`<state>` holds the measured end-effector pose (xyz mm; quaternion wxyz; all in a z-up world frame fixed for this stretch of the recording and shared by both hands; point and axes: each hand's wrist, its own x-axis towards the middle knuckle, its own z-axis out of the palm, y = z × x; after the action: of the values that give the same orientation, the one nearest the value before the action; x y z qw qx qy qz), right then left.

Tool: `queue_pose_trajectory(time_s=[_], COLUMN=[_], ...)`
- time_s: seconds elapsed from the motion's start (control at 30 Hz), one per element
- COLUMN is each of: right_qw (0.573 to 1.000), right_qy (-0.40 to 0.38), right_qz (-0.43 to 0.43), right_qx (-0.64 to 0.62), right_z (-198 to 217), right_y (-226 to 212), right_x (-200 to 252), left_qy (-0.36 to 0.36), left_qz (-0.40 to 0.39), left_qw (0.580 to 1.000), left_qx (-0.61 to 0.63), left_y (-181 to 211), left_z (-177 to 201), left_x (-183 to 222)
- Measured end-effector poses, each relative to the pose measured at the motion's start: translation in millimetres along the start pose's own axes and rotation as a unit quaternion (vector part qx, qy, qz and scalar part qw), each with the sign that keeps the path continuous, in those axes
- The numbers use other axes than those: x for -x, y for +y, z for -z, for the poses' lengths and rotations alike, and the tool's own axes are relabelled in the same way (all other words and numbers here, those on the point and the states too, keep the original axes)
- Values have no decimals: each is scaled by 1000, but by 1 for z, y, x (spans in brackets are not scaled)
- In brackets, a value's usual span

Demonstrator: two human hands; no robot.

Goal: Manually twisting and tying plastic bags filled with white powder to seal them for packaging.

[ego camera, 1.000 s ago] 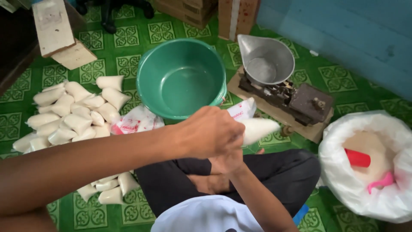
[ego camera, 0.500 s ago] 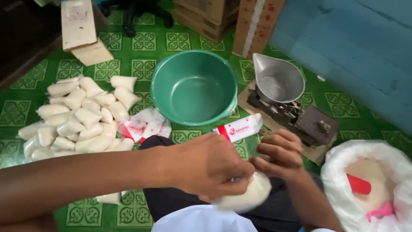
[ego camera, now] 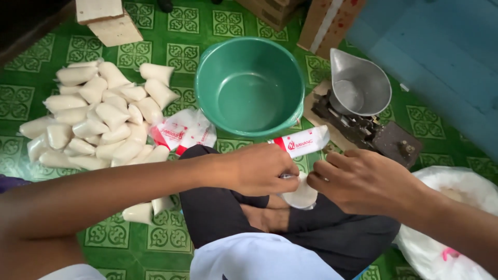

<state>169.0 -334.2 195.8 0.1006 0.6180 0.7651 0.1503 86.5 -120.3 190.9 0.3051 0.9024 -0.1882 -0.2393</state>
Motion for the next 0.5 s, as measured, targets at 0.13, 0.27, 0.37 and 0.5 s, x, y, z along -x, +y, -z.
queue_pose_trajectory(time_s=[0.13,0.27,0.37,0.5], right_qw=[955,884,826,722], right_qy=[-243,-389,-383,-406], right_qz=[-68,-86,-154,-259], right_qx=[-156,-246,-383,-496], right_z=[12,20,18,-9], right_y=[1,15,29,39], right_x=[-26,-49,-60,-60], left_qy=[2,-46,-46,-42], left_qz=[-28,36,47,71], left_qw=[995,980,957,927], left_qx=[91,189,283,365], left_y=[-12,-10,-36,-42], left_z=[-10,-9,-39,-46], left_x=[-5,-4,-18,-15])
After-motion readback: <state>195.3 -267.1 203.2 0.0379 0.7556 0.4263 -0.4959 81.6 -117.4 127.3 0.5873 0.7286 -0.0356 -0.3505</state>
